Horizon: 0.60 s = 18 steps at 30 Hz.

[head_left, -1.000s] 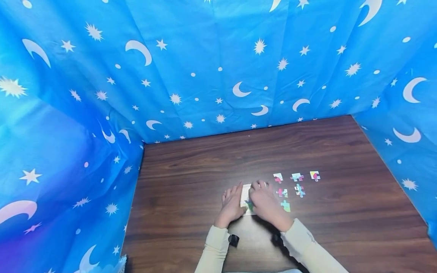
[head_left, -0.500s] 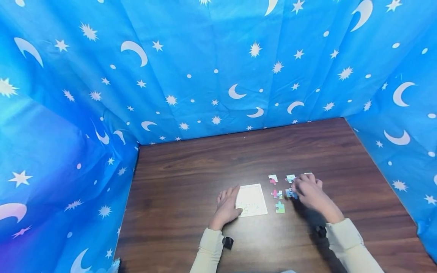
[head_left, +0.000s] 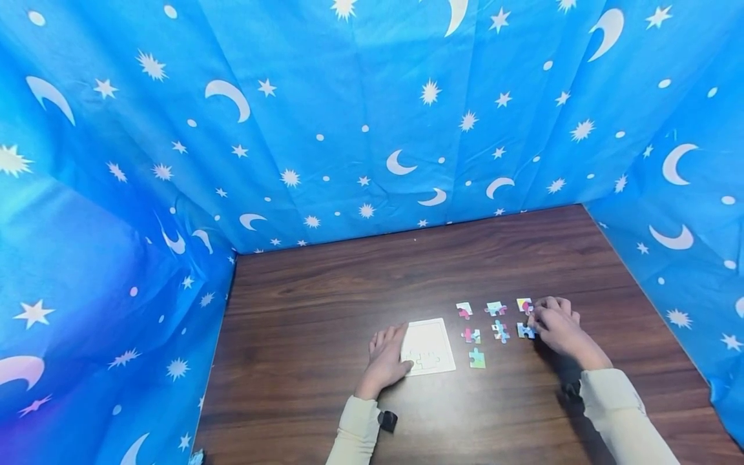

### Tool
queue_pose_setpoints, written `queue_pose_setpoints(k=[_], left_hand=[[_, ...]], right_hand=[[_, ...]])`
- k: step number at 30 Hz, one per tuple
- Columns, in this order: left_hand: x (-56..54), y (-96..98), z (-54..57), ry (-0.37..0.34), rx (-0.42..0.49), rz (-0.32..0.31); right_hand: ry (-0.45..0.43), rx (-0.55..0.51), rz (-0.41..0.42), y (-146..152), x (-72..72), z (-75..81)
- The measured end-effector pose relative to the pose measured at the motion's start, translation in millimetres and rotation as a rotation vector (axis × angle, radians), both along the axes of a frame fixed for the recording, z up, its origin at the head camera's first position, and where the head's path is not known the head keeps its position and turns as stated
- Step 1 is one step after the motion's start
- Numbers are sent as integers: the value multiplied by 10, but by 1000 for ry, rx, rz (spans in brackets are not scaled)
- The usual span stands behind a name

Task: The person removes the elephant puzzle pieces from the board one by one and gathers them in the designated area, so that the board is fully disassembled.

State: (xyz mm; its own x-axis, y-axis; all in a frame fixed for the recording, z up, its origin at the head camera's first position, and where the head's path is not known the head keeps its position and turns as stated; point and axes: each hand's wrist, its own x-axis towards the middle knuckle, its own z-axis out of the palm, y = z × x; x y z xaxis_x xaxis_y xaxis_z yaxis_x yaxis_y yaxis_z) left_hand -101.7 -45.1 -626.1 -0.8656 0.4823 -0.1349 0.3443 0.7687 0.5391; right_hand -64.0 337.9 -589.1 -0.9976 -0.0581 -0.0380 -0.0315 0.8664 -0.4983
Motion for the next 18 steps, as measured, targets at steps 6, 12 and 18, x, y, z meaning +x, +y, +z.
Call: queue_pose_setpoints(k=[6,12,18], left_hand=[[9,-9,-11,-14,12,-5],[-3,-2,-18,-13,22,-3],[-14,-15,-17,8,9,-11]], right_hand=[[80,52,12,60,2,-121],[239,120,37,76,-17,-215],[336,102,21,-9,-40,-284]])
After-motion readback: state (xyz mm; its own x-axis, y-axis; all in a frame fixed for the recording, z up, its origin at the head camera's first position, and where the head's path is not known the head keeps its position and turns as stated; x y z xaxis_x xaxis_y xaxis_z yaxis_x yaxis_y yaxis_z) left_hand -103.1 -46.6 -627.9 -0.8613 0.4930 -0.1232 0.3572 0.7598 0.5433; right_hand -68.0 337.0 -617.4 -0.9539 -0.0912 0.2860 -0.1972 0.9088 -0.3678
